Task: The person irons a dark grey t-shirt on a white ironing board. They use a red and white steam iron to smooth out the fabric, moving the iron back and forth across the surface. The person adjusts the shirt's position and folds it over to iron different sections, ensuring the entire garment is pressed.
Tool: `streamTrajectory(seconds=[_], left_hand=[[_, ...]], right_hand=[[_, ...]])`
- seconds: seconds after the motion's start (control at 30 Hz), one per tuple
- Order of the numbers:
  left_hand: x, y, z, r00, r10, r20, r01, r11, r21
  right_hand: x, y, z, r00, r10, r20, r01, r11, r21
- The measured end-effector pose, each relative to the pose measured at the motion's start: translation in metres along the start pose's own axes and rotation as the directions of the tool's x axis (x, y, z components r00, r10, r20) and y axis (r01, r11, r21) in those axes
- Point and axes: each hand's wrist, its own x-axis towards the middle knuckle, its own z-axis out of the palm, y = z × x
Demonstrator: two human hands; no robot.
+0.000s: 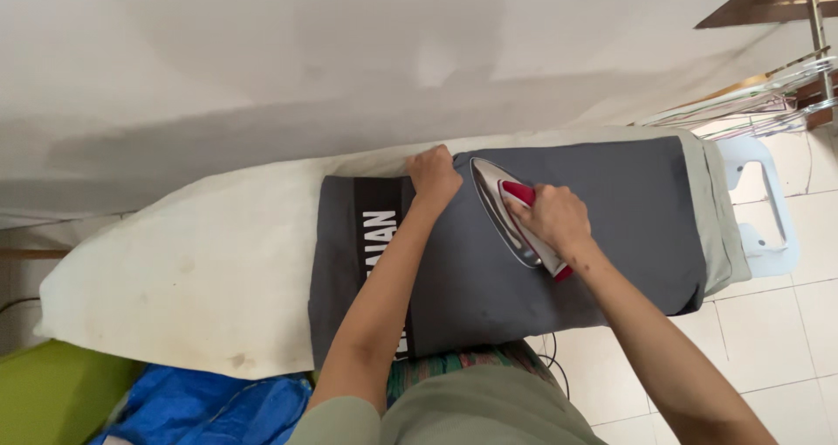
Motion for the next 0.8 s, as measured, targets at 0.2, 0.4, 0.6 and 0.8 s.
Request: streamTrajectory(seconds=[0.2,0.4,0.6,0.8], left_hand=[[0.02,-0.001,0.01,0.976,-0.175,0.128,0.212,0.896,-0.391],[0.036,-0.016,0.019,0.897,-0.381,0.224,0.435,0.67,-0.602],[0.077,-0.038,0.065,0.828,-0.274,0.49,0.468,0.819,-0.333],[0.081,-0.017,0.031,0.658,-0.491,0.572,0.753,0.437,-0.491]], right_hand=[[0.0,-0.001,0.0,0.999,0.02,0.031,-0.021,1.0,0.013],[0.001,-0.005,-0.003,1.0,0.018,0.025,-0.018,1.0,-0.005],[-0.002,0.001,0.0,0.998,-0.011,0.061,0.013,0.999,-0.032],[-0.014,0.005,0.002,0.996,0.026,0.09,-0.021,0.998,-0.06]])
